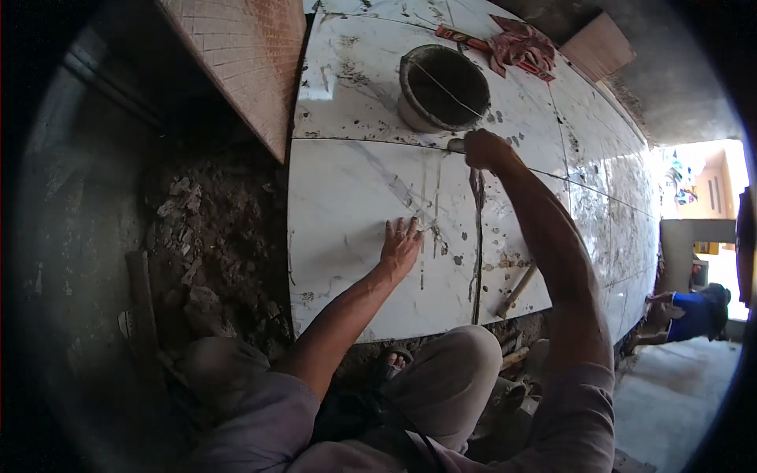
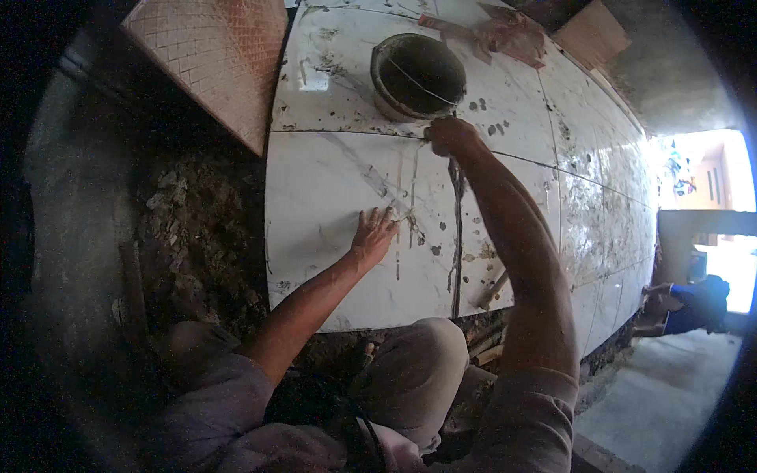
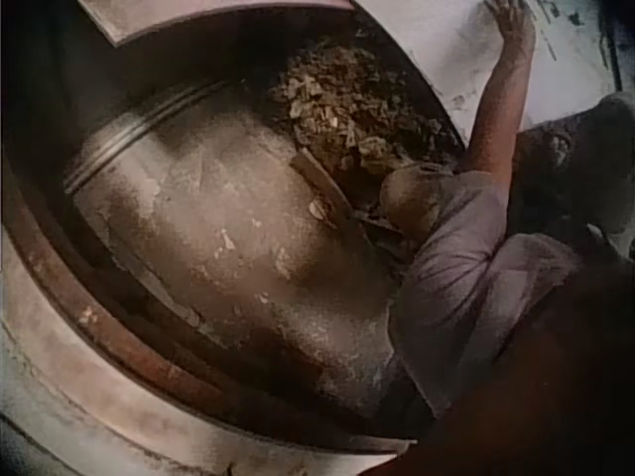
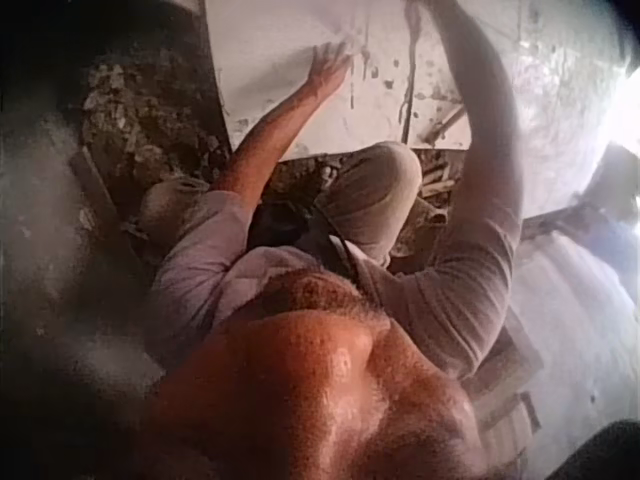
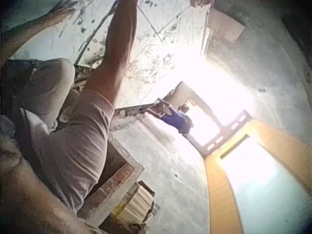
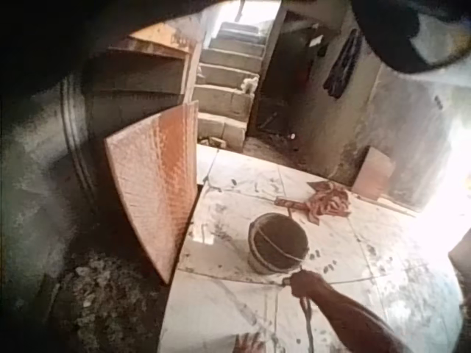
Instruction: The person installs a floor tile by tapping it with a rubber mallet, then scrapes and applies mortar along the edges using a trowel.
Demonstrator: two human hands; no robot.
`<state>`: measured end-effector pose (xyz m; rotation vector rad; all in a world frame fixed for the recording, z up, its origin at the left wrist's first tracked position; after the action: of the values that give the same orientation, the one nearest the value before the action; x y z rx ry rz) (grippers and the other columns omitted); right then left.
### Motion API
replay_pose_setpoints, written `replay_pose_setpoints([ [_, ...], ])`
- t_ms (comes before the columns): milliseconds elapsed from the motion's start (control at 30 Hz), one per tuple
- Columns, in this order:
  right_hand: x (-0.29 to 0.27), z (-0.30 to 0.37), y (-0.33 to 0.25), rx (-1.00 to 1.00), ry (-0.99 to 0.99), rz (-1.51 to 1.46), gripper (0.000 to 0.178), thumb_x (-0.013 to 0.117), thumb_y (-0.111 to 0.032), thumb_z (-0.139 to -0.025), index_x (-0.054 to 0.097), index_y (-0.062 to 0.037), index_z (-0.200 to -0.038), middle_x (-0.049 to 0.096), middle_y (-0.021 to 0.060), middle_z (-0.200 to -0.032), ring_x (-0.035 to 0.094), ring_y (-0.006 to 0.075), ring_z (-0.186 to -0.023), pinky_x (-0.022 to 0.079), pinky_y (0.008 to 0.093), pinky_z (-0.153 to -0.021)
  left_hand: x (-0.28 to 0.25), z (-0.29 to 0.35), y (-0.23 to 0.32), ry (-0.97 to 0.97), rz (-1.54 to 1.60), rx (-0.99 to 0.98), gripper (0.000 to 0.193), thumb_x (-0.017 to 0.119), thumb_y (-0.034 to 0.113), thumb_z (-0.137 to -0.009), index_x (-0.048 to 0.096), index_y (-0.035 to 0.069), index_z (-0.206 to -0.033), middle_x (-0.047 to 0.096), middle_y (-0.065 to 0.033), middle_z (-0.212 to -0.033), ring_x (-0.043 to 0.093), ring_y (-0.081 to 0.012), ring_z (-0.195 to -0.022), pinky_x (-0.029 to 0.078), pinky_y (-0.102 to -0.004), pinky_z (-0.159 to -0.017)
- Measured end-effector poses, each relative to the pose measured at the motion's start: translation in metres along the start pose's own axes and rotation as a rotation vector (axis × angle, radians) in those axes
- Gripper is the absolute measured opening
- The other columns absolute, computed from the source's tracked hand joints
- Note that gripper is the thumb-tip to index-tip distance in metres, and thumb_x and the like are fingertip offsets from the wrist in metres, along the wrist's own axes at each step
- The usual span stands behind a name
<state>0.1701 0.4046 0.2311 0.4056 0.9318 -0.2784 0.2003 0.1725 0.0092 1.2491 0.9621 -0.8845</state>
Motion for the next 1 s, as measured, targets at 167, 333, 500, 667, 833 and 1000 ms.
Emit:
replay_pose_setpoints([
  [167, -0.047, 0.009, -0.044, 0.211, -0.259, -0.316, 0.023, 0.054, -0.011, -0.080, 0.067, -0.0004, -0.095, 0.067, 0.0221, -0.096, 0.067, 0.0330, -0.088, 0.054, 0.0458, -0.079, -0.006, 0.004, -0.010, -0.006, 0.023, -0.027, 0.037, 0.050, 0.020, -0.088, 0.055, 0.016, -0.125, 0.037, -0.0118, -0.145, 0.035, -0.0350, -0.132, 0.022, -0.0619, -0.106],
  [333, 0.013, -0.023, -0.021, -0.081, -0.039, 0.037, 0.022, 0.054, -0.010, -0.077, 0.069, -0.0007, -0.091, 0.069, 0.0202, -0.090, 0.067, 0.0336, -0.089, 0.054, 0.0469, -0.071, -0.048, 0.011, -0.013, -0.203, 0.144, 0.024, 0.041, 0.057, 0.021, -0.083, 0.054, 0.014, -0.123, 0.042, -0.0130, -0.141, 0.042, -0.0340, -0.127, 0.029, -0.0596, -0.103],
  [500, 0.022, 0.025, -0.002, 0.036, 0.055, 0.051, 0.024, 0.053, -0.014, -0.083, 0.062, -0.0035, -0.102, 0.069, 0.0175, -0.088, 0.068, 0.0310, -0.088, 0.055, 0.0448, -0.073, -0.087, 0.044, -0.132, -0.011, -0.159, -0.373, 0.075, 0.072, 0.022, -0.071, 0.039, 0.010, -0.137, 0.039, -0.0198, -0.141, 0.042, -0.0420, -0.126, 0.035, -0.0566, -0.100],
  [667, 0.009, 0.016, -0.015, -0.052, 0.116, 0.195, 0.020, 0.052, -0.012, -0.084, 0.063, -0.0051, -0.098, 0.068, 0.0165, -0.088, 0.069, 0.0314, -0.081, 0.056, 0.0437, -0.067, -0.067, 0.094, -0.148, -0.231, -0.097, -0.543, 0.099, 0.081, 0.031, -0.066, 0.025, 0.010, -0.145, 0.019, -0.0278, -0.149, 0.028, -0.0497, -0.132, 0.026, -0.0606, -0.106],
  [833, -0.028, 0.019, -0.044, -0.315, 0.345, 0.013, 0.022, 0.052, -0.014, -0.085, 0.058, -0.0057, -0.104, 0.067, 0.0158, -0.090, 0.067, 0.0343, -0.080, 0.054, 0.0459, -0.069, -0.054, 0.105, -0.158, -0.170, -0.107, -0.582, 0.113, 0.087, 0.029, -0.061, 0.017, 0.009, -0.148, 0.010, -0.0302, -0.150, 0.018, -0.0511, -0.135, 0.021, -0.0628, -0.107],
  [1000, 0.023, -0.044, -0.096, -0.476, 0.541, -0.278, 0.022, 0.050, -0.016, -0.089, 0.050, -0.0085, -0.109, 0.066, 0.0193, -0.088, 0.065, 0.0385, -0.081, 0.053, 0.0497, -0.069, -0.055, 0.102, -0.145, -0.105, -0.154, -0.539, 0.108, 0.086, 0.032, -0.062, 0.023, 0.009, -0.146, 0.017, -0.0304, -0.148, 0.026, -0.0493, -0.133, 0.023, -0.0631, -0.106],
])
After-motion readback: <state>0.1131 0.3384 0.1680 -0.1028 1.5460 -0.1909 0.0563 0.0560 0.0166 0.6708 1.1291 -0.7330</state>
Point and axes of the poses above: each hand's wrist, its own z-axis away from the middle knuckle, its own x-axis out of the palm, y = z × x, the point moved 1 cm from there along -z, towards the middle knuckle
